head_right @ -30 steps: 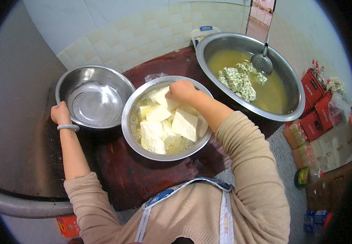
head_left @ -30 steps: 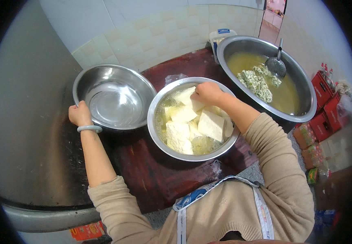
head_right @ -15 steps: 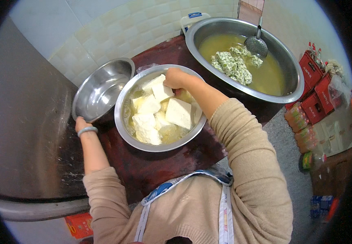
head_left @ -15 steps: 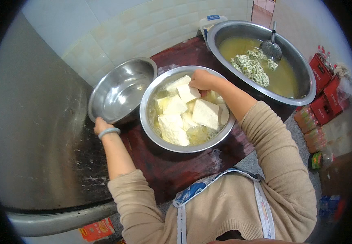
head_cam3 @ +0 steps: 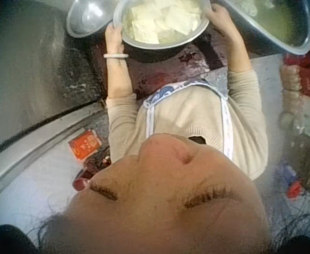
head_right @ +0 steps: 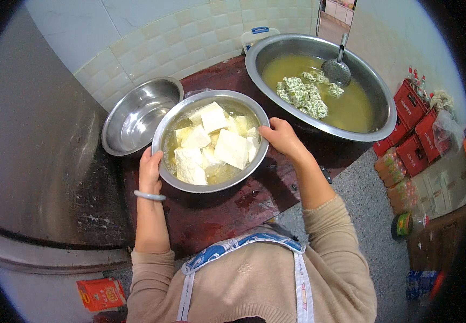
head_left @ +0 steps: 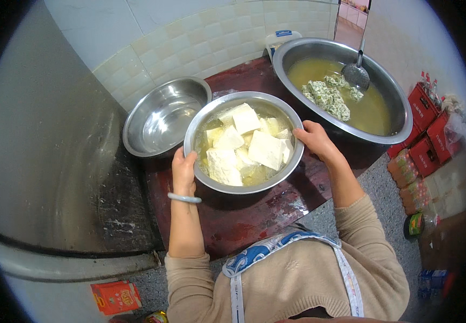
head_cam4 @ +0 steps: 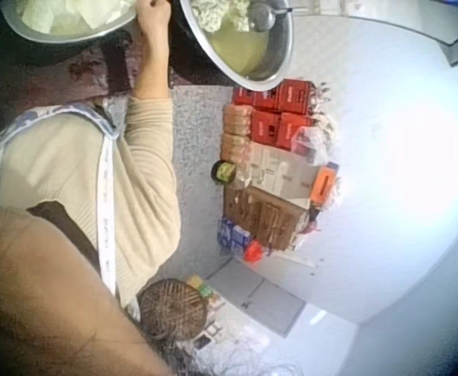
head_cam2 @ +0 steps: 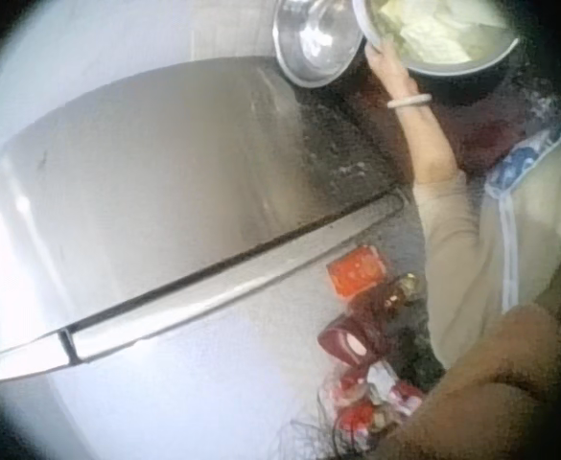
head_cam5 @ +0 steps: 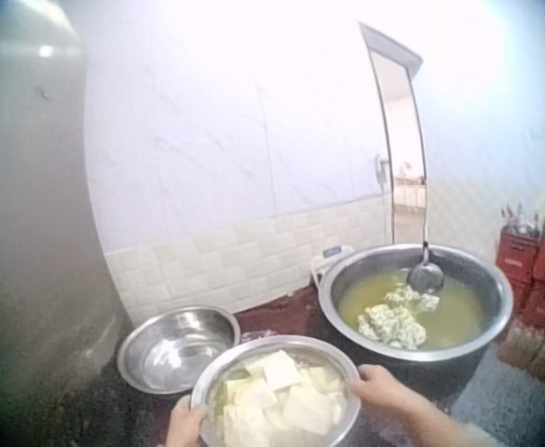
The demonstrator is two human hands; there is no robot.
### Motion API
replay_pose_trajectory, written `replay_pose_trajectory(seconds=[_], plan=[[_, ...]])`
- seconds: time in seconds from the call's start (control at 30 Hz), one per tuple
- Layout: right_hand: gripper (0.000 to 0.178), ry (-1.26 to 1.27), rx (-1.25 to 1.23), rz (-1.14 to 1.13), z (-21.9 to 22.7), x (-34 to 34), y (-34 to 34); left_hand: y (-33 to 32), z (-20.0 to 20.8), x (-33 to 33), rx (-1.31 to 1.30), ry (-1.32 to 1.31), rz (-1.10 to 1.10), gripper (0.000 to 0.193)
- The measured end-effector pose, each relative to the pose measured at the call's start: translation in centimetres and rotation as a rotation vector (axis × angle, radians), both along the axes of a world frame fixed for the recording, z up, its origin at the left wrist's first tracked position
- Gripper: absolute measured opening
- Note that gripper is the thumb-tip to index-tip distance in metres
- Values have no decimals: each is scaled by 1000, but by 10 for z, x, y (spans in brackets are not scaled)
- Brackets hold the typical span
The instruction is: The person rinses a metal bowl, then unwraps a block of tofu from a cloth on a woven tray and breaks it into smaller pieces by hand, placing them into the bowl. They pour liquid from another bowl over the tofu pieces and store the bowl in a refrigerator.
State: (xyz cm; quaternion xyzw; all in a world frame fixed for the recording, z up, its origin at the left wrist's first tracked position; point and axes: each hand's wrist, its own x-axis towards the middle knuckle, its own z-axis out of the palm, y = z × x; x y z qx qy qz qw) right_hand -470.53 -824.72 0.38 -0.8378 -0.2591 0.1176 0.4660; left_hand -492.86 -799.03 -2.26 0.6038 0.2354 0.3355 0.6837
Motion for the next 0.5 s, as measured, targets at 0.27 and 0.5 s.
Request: replay_pose_trajectory(seconds=[0.27, 0.5], plan=[[15, 351, 329, 93, 1, 6, 15, -42, 5, -17, -71, -51, 173, 34], [17, 406, 278, 223, -3, -13, 4, -111, 8, -77, -66, -176, 314, 31]])
